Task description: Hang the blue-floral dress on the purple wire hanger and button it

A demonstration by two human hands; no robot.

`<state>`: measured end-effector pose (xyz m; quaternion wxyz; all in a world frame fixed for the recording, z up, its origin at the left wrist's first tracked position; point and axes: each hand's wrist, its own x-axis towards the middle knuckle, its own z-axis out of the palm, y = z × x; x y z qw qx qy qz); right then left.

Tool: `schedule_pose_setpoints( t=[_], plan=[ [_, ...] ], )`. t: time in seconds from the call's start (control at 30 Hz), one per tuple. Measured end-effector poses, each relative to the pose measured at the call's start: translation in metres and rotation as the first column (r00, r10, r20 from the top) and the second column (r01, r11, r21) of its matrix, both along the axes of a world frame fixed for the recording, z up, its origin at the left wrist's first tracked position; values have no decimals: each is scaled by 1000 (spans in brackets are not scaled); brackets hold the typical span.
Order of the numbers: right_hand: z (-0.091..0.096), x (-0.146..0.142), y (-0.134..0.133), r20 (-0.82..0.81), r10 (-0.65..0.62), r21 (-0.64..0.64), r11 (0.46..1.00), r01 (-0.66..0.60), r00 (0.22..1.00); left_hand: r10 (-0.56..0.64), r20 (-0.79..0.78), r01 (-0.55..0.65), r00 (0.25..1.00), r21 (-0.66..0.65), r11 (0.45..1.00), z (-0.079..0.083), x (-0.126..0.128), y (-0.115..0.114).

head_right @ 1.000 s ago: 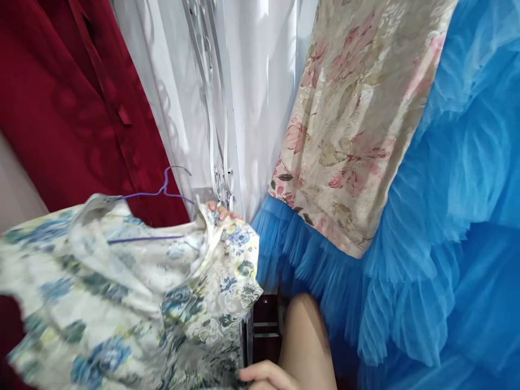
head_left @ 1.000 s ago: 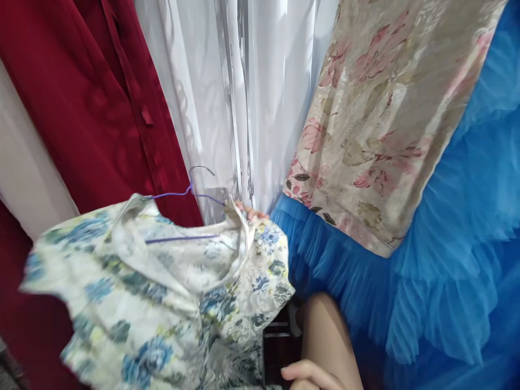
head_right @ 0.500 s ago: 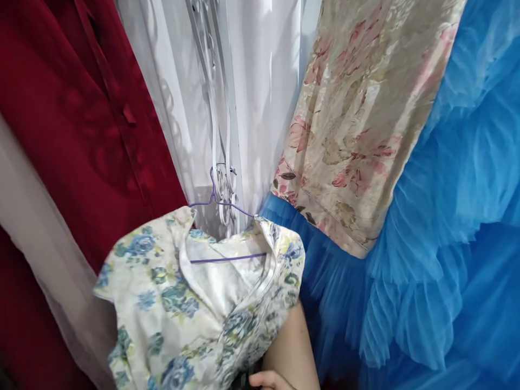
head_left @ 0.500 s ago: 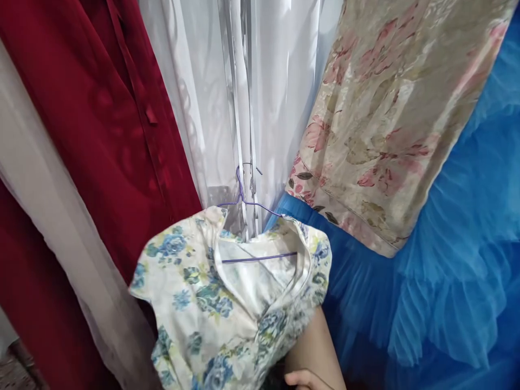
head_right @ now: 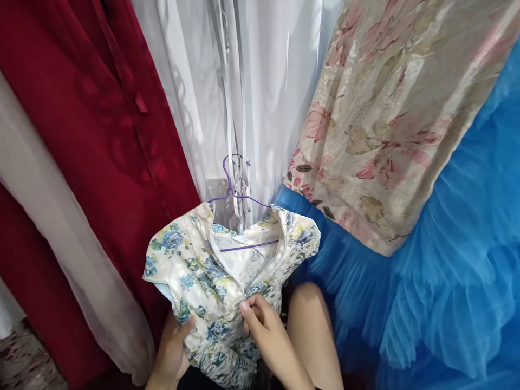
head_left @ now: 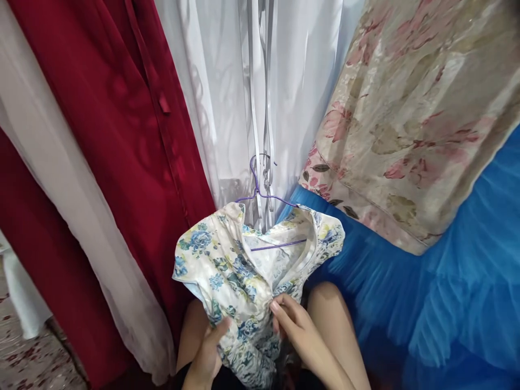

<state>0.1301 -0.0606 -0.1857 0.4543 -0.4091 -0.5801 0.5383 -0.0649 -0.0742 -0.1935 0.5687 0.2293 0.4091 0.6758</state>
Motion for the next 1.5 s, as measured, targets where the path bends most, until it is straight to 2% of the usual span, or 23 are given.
schedule_pose_setpoints(
  t=[0.1, 0.17, 0.37, 0.5, 0.6, 0.77, 0.87, 0.97, 1.03, 1.07, 1.1, 1.13, 1.17, 1.2, 1.23, 1.27, 1.3, 1.33, 1.4, 1.5],
  plan=[
    [-1, -18, 14, 90, -110, 99, 990, 101, 990, -37, -69, 34, 997, -48, 998, -4, 12, -2],
    [-5, -22, 17, 105, -162, 119, 982, 149, 981, -46, -69, 42, 997, -56, 998, -3, 18, -1],
    [-12, -26, 6, -54, -54, 58, 997, 57, 997, -152, -58, 145, 987, -98, 984, -2, 12, 1],
    [-14, -32, -3, -159, -137, 5, 990, 140, 978, -95, -85, 89, 992, -69, 994, 0, 14, -2],
    [-7, -32, -10, -182, -117, 19, 992, 122, 976, -101, -80, 97, 992, -59, 994, 0, 16, -4],
    [8, -22, -17, -195, -53, 43, 997, 63, 979, -192, -66, 188, 979, -62, 980, -8, 12, -3],
    [7, -17, -16, -213, -81, 32, 995, 90, 974, -170, -87, 163, 982, -81, 983, -12, 10, 1],
    [1, -15, -14, -239, -154, -4, 987, 158, 959, -38, -144, 29, 989, -65, 997, -16, 9, 10],
    [-2, -14, -13, -244, -202, -35, 979, 199, 949, 208, -241, -204, 948, 42, 978, -20, 7, 17],
    [-3, -13, -12, -242, -218, -50, 976, 212, 946, 375, -292, -350, 880, 137, 927, -21, 6, 20],
    [-4, -13, -12, -236, -227, -64, 974, 218, 945, 531, -329, -472, 781, 245, 847, -22, 6, 21],
    [-4, -13, -13, -227, -227, -75, 974, 216, 947, 641, -356, -542, 680, 345, 767, -23, 6, 21],
    [-3, -14, -13, -213, -221, -84, 975, 208, 952, 686, -390, -544, 614, 422, 726, -23, 8, 19],
    [-3, -15, -14, -198, -211, -92, 976, 196, 957, 665, -447, -476, 599, 469, 744, -23, 11, 17],
    [-2, -16, -14, -183, -196, -98, 979, 180, 963, 584, -527, -348, 617, 483, 803, -23, 15, 14],
    [-1, -17, -15, -169, -175, -101, 982, 159, 970, 468, -612, -190, 637, 464, 865, -22, 21, 11],
    [-1, -19, -16, -160, -150, -101, 986, 135, 976, 349, -683, -40, 642, 424, 905, -22, 27, 8],
    [0, -20, -17, -157, -123, -99, 989, 109, 980, 255, -728, 67, 637, 382, 922, -22, 34, 5],
    [1, -22, -20, -157, -73, -87, 994, 60, 985, 163, -749, 141, 643, 324, 935, -22, 47, 1],
    [5, -20, -21, -159, -57, -91, 995, 43, 986, 126, -746, 148, 654, 290, 946, -19, 58, -1]
  ],
)
